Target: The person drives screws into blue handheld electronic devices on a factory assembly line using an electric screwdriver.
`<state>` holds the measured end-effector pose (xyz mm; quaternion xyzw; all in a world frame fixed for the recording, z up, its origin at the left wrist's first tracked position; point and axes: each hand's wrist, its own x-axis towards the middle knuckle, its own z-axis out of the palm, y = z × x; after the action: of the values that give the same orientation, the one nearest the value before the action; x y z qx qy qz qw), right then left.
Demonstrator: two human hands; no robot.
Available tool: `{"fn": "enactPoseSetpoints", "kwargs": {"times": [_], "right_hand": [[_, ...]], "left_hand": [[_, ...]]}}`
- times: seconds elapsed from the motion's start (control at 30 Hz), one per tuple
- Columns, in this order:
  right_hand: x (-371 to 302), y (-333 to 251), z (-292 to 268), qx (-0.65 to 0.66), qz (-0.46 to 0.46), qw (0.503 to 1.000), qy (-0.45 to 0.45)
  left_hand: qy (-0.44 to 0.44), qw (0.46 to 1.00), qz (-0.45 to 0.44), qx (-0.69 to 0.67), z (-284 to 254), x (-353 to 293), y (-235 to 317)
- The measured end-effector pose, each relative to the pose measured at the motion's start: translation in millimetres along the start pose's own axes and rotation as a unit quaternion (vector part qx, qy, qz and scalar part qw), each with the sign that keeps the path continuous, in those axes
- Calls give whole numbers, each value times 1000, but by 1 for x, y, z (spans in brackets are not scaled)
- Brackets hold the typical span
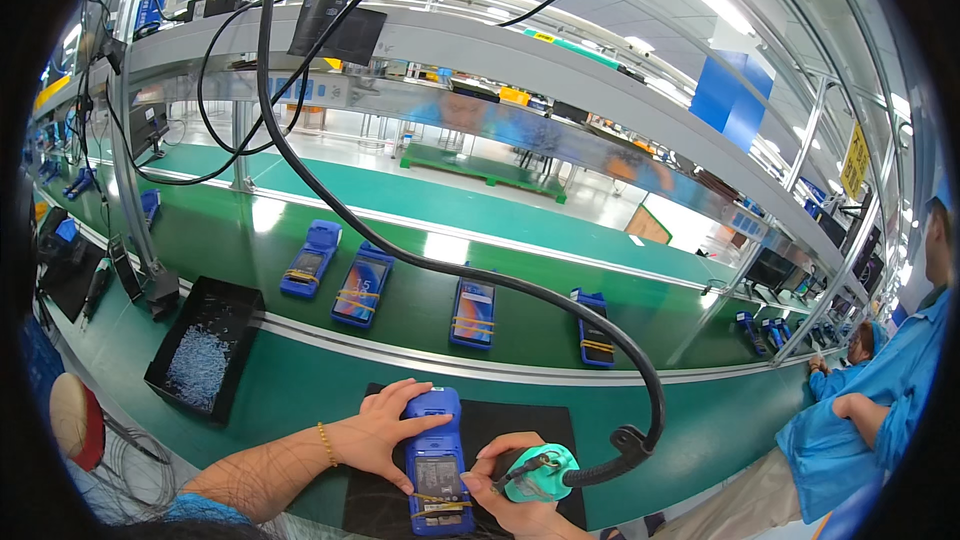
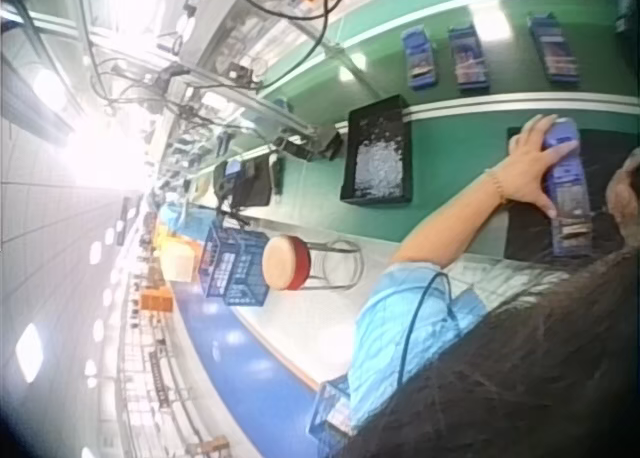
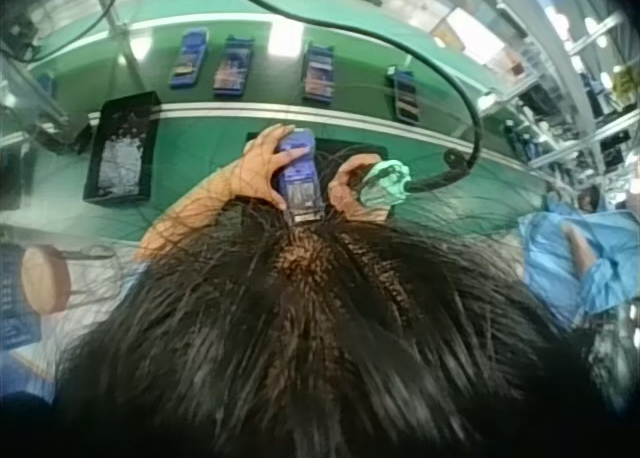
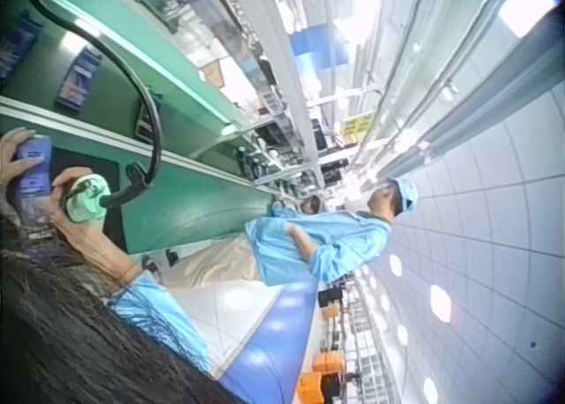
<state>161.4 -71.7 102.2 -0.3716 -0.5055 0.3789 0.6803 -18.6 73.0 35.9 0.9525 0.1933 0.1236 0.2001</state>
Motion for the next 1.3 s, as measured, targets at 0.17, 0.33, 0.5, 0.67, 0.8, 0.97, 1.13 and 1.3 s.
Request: {"fn": "enactPoseSetpoints", "kwargs": {"times": [0.17, 0.33, 0.5, 0.67, 0.8, 0.97, 1.13, 1.3], "right_hand": [[-2, 3, -6, -49, -8, 999, -6], [-3, -1, 3, 4, 6, 1000, 10], [-3, 1, 0, -1, 10, 1000, 9], [-1, 7, -2, -1, -31, 999, -10], [-1, 5, 0, -3, -26, 1000, -5], [-3, 5, -1, -12, -23, 1000, -1], [-3, -5, 6, -17, 27, 999, 18], [-4, -3, 2, -8, 7, 1000, 7]], "left_hand": [[1, 1000, 7, 6, 0, -1, 0], [13, 1000, 11, 2, 5, 0, -1], [10, 1000, 2, 8, 4, -1, 3], [13, 1000, 2, 24, 5, -1, 7], [13, 999, -2, 41, 6, -1, 8], [-1, 999, -5, 50, 3, -1, 9], [-2, 999, -9, 42, 2, -3, 10], [6, 999, -1, 45, 7, 0, 7]]}}
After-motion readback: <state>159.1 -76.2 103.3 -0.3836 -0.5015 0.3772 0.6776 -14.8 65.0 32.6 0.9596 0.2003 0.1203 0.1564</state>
